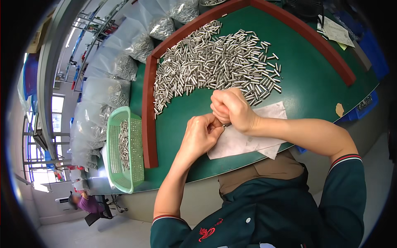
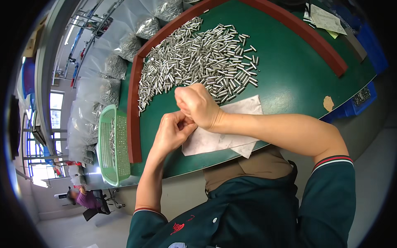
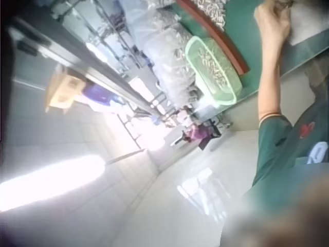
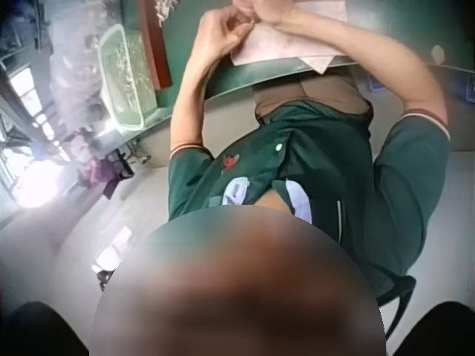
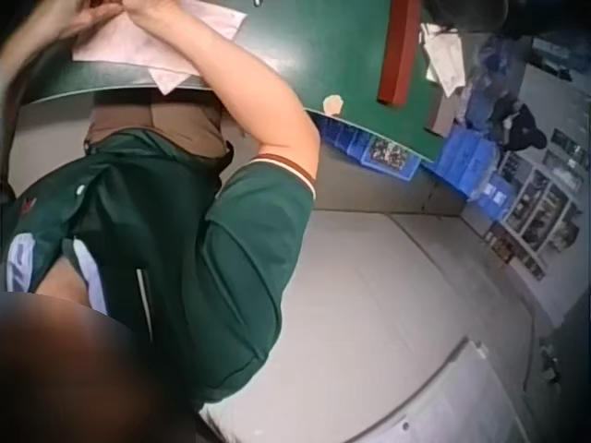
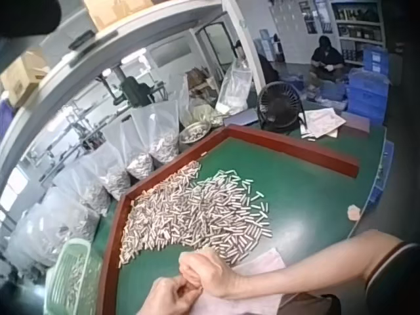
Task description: Inspecting and sorting small metal pins on a green workbench into a basket.
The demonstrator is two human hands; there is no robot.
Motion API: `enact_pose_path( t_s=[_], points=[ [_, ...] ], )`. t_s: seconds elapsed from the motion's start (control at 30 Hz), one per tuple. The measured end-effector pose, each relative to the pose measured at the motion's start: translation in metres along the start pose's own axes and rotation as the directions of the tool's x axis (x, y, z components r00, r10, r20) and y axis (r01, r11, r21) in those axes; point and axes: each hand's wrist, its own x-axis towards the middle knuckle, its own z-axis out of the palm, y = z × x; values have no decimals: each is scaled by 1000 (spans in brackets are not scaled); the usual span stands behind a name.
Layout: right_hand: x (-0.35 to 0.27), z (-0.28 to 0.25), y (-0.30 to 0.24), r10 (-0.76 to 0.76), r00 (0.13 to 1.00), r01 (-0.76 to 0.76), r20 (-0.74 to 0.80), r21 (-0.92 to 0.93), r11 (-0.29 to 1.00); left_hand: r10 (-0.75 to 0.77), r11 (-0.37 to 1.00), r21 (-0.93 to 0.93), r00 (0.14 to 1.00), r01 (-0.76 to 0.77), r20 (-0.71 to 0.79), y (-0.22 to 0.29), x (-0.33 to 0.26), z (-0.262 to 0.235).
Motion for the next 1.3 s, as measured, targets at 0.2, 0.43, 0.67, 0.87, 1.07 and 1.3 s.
enact_pose_path(
  t_s=[0.2,0.43,0.67,0.87,1.07,1.3],
  points=[
    [12,-12,-22,-11,1000,5,24,264,965,-39,999,24,997,40,-64,5,-7,4],
    [26,-36,-34,-72,997,77,-26,290,954,-59,976,-214,997,48,-47,-1,-2,-3],
    [23,-41,-35,-87,996,94,-35,320,943,80,330,-944,995,34,64,-34,18,-18],
    [22,-35,-32,-88,996,94,-33,340,936,192,208,-978,980,6,47,-43,34,-10],
    [23,-32,-30,-86,996,84,-8,285,955,157,263,-964,987,-21,21,-50,32,-10],
    [23,-33,-28,-69,997,71,-15,288,955,12,11,-987,987,158,158,-43,30,-13]
  ],
)
